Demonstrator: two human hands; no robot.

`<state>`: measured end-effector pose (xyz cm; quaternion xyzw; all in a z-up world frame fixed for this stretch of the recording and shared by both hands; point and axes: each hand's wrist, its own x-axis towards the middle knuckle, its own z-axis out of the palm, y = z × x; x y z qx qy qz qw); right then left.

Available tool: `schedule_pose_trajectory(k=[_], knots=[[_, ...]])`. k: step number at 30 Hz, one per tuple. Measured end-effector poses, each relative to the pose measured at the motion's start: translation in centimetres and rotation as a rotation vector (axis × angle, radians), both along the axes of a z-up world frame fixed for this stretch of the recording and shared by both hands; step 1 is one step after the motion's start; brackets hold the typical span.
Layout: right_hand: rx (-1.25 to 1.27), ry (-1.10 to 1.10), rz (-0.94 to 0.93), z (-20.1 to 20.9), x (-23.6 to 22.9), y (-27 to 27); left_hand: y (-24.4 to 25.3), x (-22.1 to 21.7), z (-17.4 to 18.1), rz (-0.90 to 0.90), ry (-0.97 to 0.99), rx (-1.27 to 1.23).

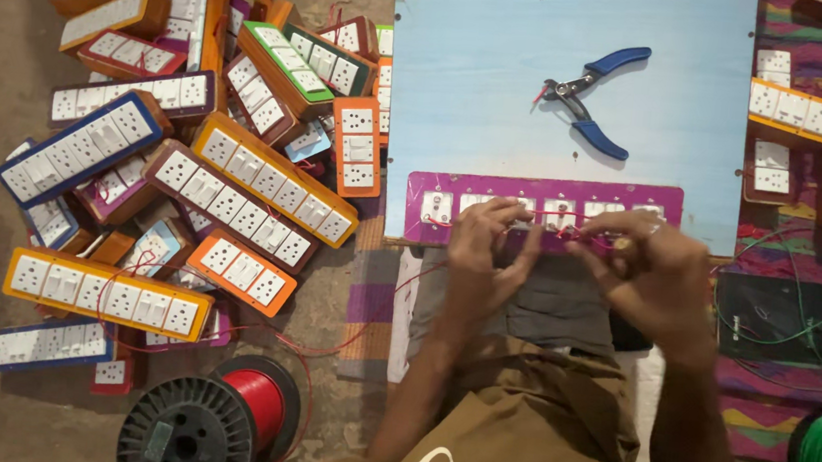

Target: The person assembles a purple electrical switchboard by connecting red wires between multiple switch modules. They use pliers to strip wire ends and a screwdriver to secure connections, working on the board placed on their lap.

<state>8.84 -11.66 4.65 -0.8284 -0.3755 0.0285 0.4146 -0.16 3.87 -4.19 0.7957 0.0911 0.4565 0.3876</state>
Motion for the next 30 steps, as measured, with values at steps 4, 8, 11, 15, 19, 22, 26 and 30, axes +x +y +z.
schedule_pose_trajectory(k=[4,8,11,15,19,22,26,30], knots=[[0.148,-0.209,-0.068,-3.6,-1.3,1.6,0.1,-0.3,0.1,0.027,0.025,-0.068],[0.276,-0.292,-0.090,-5.2,-1.6,2.1,-0.2,-0.2,0.5,0.030,0.039,-0.058],[0.297,-0.373,-0.080,-6.1,-1.4,2.6,0.6,-0.9,-0.2,-0.037,-0.020,-0.032],[0.280,-0.377,-0.087,-6.6,-1.4,2.2,0.6,-1.1,-0.8,-0.079,-0.171,0.001],[0.234,-0.525,-0.130,-6.9,-1.1,1.9,-0.6,-3.3,0.0,0.024,0.061,-0.223],[0.319,-0.380,-0.058,-7.2,-1.1,1.7,-1.1,-4.0,1.0,0.140,0.158,-0.163],[0.312,-0.389,-0.030,-7.7,-0.6,2.0,-0.8,-3.6,2.5,0.083,0.144,-0.210],[0.301,-0.407,-0.020,-7.9,-0.7,2.2,-0.9,-3.8,3.1,0.077,0.148,-0.178]])
